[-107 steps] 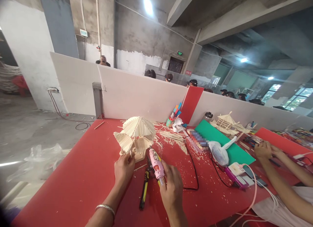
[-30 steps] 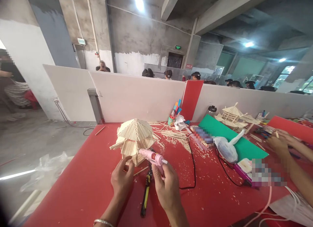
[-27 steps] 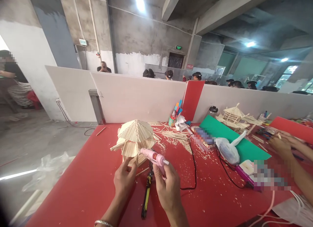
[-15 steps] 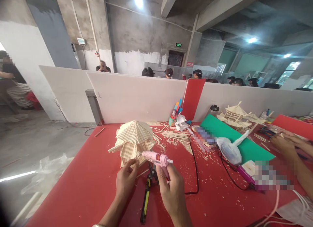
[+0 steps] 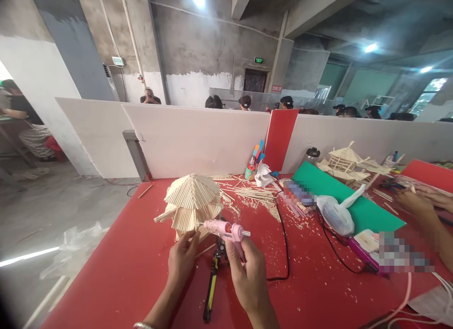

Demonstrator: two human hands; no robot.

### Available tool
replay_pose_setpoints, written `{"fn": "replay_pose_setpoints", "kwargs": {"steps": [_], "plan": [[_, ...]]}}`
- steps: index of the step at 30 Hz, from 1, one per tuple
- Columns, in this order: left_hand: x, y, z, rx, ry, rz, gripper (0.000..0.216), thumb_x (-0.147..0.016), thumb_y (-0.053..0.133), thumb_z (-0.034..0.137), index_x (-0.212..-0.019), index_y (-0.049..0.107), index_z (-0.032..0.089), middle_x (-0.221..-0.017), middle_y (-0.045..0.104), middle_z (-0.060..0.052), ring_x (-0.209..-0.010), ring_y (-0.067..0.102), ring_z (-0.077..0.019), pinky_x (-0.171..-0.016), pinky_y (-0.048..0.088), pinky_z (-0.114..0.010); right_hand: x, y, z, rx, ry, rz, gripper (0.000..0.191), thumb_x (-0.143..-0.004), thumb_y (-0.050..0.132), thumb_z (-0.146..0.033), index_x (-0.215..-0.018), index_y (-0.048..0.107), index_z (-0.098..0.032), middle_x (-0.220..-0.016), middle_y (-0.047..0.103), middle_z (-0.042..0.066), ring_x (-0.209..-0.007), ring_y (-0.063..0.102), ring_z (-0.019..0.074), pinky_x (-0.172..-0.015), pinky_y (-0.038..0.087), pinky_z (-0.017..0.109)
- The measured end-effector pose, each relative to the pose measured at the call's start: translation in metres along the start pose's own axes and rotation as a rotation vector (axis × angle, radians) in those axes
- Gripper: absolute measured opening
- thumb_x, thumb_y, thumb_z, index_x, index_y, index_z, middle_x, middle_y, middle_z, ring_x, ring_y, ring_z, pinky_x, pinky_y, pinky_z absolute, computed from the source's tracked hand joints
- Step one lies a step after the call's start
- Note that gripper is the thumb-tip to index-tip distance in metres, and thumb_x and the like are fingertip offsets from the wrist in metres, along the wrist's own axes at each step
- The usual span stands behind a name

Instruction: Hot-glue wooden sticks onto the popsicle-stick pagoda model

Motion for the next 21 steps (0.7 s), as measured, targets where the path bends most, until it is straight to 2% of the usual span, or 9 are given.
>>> {"fn": "replay_pose_setpoints", "kwargs": {"steps": [4,7,12,17,21], "plan": [[0.000,-0.001,0.001,0.007,-0.005,0.000,0.036,-0.084,0.048,0.051,-0.089,0.072,0.024,-0.069,0.069,-0.001,-0.066,0.064,-0.0172,-0.057,0.039,-0.024,-0.001,0.002,0.002,-0.047,0.048,-0.029,0.039,-0.092,0.048,-0.051,-0.090,0.066,-0.016,-0.062,0.056,0.000,-0.057,0.049,0.0128,-0.053,0.040,0.022],[0.001,-0.002,0.003,-0.004,-0.001,0.001,0.037,-0.084,0.048,0.052,-0.089,0.072,0.023,-0.059,0.064,0.000,-0.059,0.061,-0.0168,-0.054,0.037,-0.024,0.000,0.004,0.006,-0.077,0.116,-0.044,0.043,-0.091,0.048,-0.055,-0.084,0.065,-0.016,-0.058,0.052,-0.001,-0.054,0.046,0.0122,-0.050,0.038,0.022],[0.002,-0.003,0.005,0.000,-0.026,-0.007,0.035,-0.085,0.049,0.050,-0.089,0.071,0.024,-0.066,0.068,-0.001,-0.066,0.064,-0.0179,-0.056,0.039,-0.024,0.001,0.009,0.007,-0.087,0.133,-0.046,0.046,-0.090,0.047,-0.058,-0.078,0.064,-0.016,-0.057,0.052,-0.001,-0.053,0.047,0.0119,-0.049,0.037,0.022],[0.001,-0.003,0.005,0.006,-0.031,-0.012,0.033,-0.084,0.050,0.050,-0.088,0.071,0.025,-0.071,0.071,-0.001,-0.071,0.066,-0.0181,-0.058,0.039,-0.024,0.000,0.012,0.005,-0.067,0.093,0.041,0.047,-0.089,0.048,-0.058,-0.084,0.067,-0.015,-0.060,0.058,0.002,-0.054,0.050,0.0132,-0.050,0.040,0.022],[0.001,-0.004,0.005,-0.014,-0.034,-0.035,0.036,-0.086,0.047,0.051,-0.090,0.070,0.024,-0.065,0.068,0.000,-0.065,0.064,-0.0177,-0.055,0.038,-0.024,-0.001,0.006,0.011,-0.055,0.104,0.151,0.046,-0.088,0.050,-0.058,-0.089,0.067,-0.015,-0.064,0.063,0.004,-0.057,0.055,0.0149,-0.052,0.044,0.023]]}}
Point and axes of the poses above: each hand's wrist, its own x-axis away from the middle knuckle, its own y-axis out of the palm, z = x × y, the point moved 1 cm from there along -x, towards the middle knuckle
